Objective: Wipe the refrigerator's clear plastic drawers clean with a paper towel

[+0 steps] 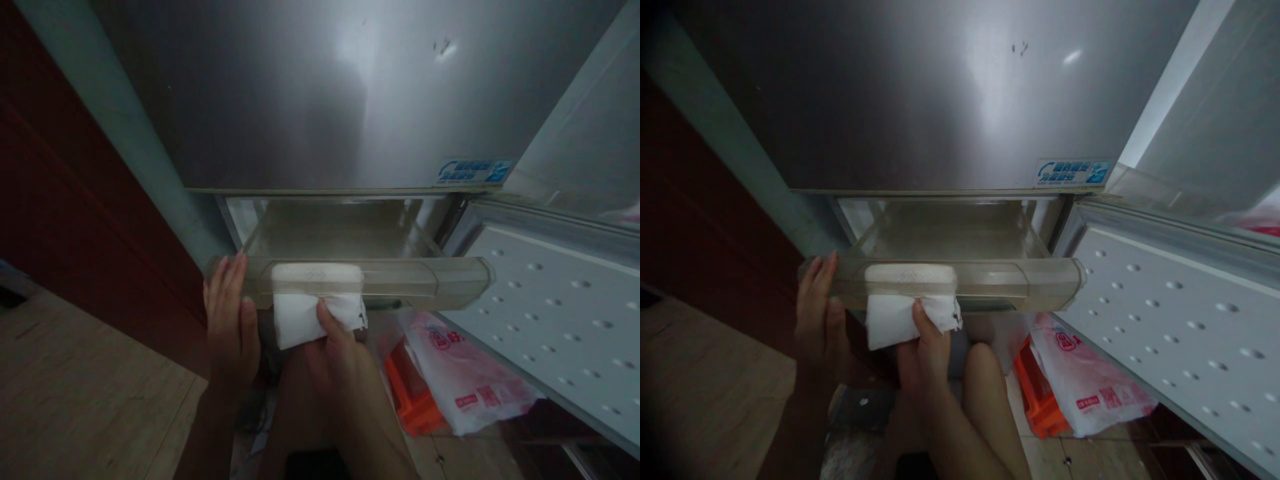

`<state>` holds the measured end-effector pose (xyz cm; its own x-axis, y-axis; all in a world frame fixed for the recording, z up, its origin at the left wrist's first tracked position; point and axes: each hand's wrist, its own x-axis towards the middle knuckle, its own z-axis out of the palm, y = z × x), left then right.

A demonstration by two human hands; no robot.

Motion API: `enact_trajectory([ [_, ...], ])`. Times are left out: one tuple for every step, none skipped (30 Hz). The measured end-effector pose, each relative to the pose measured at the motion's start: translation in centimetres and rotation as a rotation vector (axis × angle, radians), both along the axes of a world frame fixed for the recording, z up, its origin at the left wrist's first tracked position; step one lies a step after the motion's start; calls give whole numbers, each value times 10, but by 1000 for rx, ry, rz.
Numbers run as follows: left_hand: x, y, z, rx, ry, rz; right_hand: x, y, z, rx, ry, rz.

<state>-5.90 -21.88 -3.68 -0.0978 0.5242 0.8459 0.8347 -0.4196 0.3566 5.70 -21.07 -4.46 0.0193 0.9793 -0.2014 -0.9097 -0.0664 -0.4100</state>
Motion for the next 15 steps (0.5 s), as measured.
enact_trajectory([
  [0, 0, 0, -6, 1, 0, 8, 0, 2, -31, 35, -4],
  [0, 0, 0, -13, 2, 1, 16, 1, 2, -44, 51, -29],
  [0, 0, 0, -19, 5, 0, 25, 2, 2, -38, 53, -71],
  [0, 1, 0, -22, 8, -1, 34, 3, 1, -26, 57, -115],
  [-1, 1, 0, -21, 9, 0, 43, 5, -1, -18, 68, -151],
  [-1, 1, 0, -21, 9, 2, 52, 6, -2, -12, 82, -180],
  [-1, 1, -1, -18, 11, 4, 60, 7, -3, -10, 94, -199],
  [-1, 1, -1, -15, 13, 5, 67, 9, -5, -17, 104, -208],
  [-1, 0, -1, -16, 14, 7, 73, 10, -5, -24, 110, -214],
  [-1, 0, -1, -18, 15, 9, 76, 10, -6, -25, 108, -222],
  [-1, 0, -1, -19, 16, 11, 77, 11, -7, -17, 102, -230],
  [0, 0, -1, -20, 17, 13, 76, 11, -8, -6, 93, -227],
  [0, 0, -1, -16, 15, 15, 72, 10, -8, 7, 81, -220],
  [0, 0, -1, -18, 14, 16, 66, 9, -9, 17, 63, -215],
  [0, 0, 0, -17, 13, 18, 58, 7, -10, 22, 43, -205],
])
